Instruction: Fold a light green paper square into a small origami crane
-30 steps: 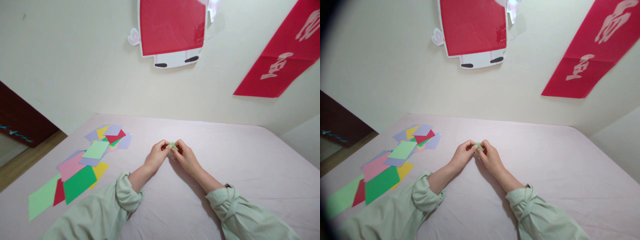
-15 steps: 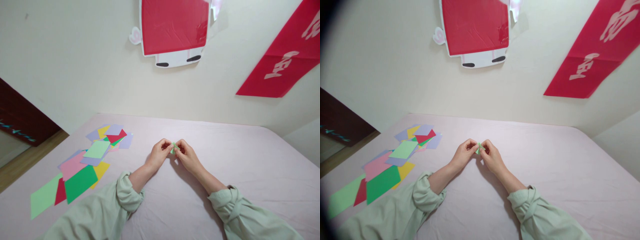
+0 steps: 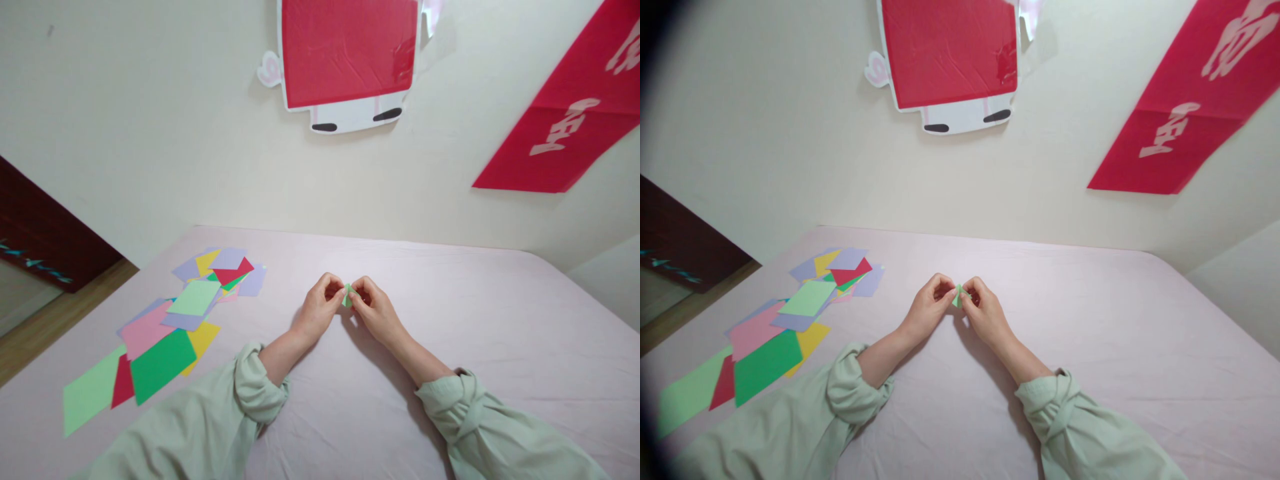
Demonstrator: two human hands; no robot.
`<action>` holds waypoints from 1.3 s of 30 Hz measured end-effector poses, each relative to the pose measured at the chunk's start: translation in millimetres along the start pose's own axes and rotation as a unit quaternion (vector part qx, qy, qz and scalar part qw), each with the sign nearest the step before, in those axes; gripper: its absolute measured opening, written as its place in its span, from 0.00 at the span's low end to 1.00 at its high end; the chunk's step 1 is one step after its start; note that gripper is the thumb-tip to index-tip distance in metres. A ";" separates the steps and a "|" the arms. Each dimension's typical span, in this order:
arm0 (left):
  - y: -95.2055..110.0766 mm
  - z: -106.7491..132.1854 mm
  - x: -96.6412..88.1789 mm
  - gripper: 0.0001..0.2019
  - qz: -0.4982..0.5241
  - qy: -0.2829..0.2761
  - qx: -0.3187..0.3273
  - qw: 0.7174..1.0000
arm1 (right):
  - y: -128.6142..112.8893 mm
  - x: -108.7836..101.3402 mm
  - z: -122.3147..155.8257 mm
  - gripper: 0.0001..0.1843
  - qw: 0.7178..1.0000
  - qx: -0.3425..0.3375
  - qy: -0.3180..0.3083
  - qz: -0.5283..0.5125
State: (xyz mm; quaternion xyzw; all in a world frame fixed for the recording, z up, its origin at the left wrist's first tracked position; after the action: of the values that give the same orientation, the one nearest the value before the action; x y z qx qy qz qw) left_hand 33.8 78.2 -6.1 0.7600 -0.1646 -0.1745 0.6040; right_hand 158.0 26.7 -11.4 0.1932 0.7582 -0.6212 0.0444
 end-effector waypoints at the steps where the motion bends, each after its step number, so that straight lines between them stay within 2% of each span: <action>1: 0.8 0.3 0.2 0.03 -0.007 -0.001 0.002 1.000 | -0.5 0.1 -0.1 0.08 1.000 -0.001 -0.001 0.004; 5: 3.5 1.0 0.4 0.02 -0.031 0.004 0.012 0.999 | -3.3 0.3 0.1 0.08 1.000 -0.003 -0.002 0.019; 12: -0.5 -0.5 -1.8 0.03 -0.006 0.019 -0.009 1.000 | -4.7 0.8 0.1 0.06 0.999 -0.012 -0.002 0.029; 22: -0.6 -0.5 -2.7 0.04 0.013 0.022 -0.012 1.000 | 1.4 1.2 -0.6 0.10 0.999 0.004 0.001 -0.051; 34: -0.8 -0.1 -1.6 0.04 0.005 0.018 -0.015 1.000 | -2.6 -0.4 -0.6 0.09 1.000 0.003 -0.002 -0.014; 39: -8.0 -1.3 -2.4 0.05 0.022 0.026 -0.038 0.999 | 2.3 2.3 -2.4 0.10 0.997 0.022 -0.009 -0.076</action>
State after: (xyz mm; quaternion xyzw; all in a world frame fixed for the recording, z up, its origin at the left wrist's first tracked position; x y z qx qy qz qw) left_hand 32.6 82.1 -13.5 0.7372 -0.1585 -0.1478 0.6400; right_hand 157.1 29.9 -13.7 0.1305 0.7561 -0.6414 -0.0001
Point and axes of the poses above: each hand's wrist, its own z-axis away from the middle knuckle, its own x-axis out of the palm, y = z × x, the point moved 5 cm from there along -z, towards the middle knuckle, and after that the axes turned 1 degree about z, right-handed, at the moved point
